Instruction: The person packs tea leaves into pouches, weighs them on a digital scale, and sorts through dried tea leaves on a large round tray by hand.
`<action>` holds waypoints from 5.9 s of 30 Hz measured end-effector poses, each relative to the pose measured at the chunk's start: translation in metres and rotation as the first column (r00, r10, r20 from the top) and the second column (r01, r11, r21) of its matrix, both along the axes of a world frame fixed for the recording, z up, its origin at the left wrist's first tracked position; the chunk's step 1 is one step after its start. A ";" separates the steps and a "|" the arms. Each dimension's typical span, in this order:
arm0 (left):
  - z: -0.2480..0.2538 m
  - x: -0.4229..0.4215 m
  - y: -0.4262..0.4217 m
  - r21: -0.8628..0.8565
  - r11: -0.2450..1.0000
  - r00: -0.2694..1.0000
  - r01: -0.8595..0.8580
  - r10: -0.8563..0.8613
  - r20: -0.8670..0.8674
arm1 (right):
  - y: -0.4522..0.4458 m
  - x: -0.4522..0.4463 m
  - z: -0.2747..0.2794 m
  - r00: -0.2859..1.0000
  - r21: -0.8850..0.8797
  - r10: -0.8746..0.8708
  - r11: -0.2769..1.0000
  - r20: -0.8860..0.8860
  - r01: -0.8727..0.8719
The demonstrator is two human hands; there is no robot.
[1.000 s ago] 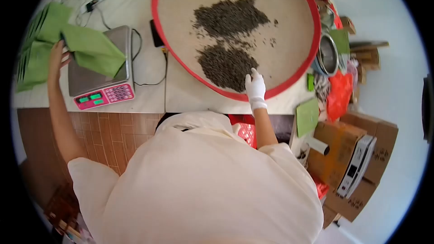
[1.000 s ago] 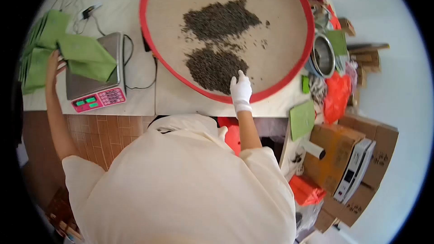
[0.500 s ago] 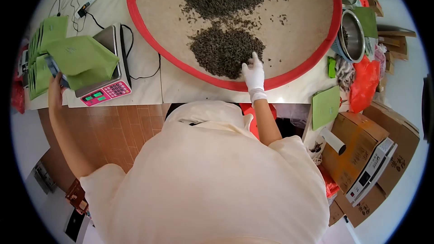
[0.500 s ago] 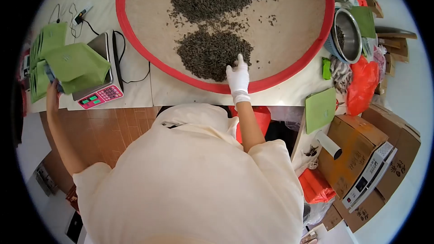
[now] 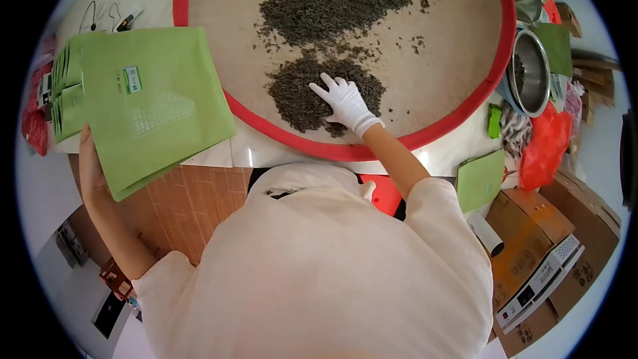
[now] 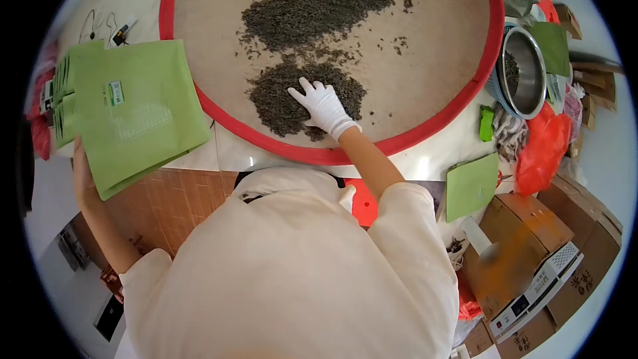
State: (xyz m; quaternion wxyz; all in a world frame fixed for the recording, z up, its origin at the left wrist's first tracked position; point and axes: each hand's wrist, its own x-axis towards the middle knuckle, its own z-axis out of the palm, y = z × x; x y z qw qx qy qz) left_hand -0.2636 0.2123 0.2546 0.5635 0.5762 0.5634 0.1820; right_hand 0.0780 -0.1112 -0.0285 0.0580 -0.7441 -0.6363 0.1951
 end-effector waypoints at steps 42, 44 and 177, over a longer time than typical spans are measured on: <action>-0.081 0.203 -0.135 0.539 0.768 0.936 0.347 -0.245 -0.252 | 0.052 0.008 0.114 0.185 -0.251 -0.373 0.846 -0.909 0.471; -0.090 0.206 -0.140 0.564 0.733 0.924 0.380 -0.271 -0.270 | 0.051 0.000 0.137 0.155 -0.189 -0.289 0.865 -0.945 0.465; -0.085 0.164 -0.115 0.495 0.867 0.998 0.059 -0.050 -0.032 | 0.061 0.007 -0.003 0.946 0.086 0.323 0.943 0.009 -0.323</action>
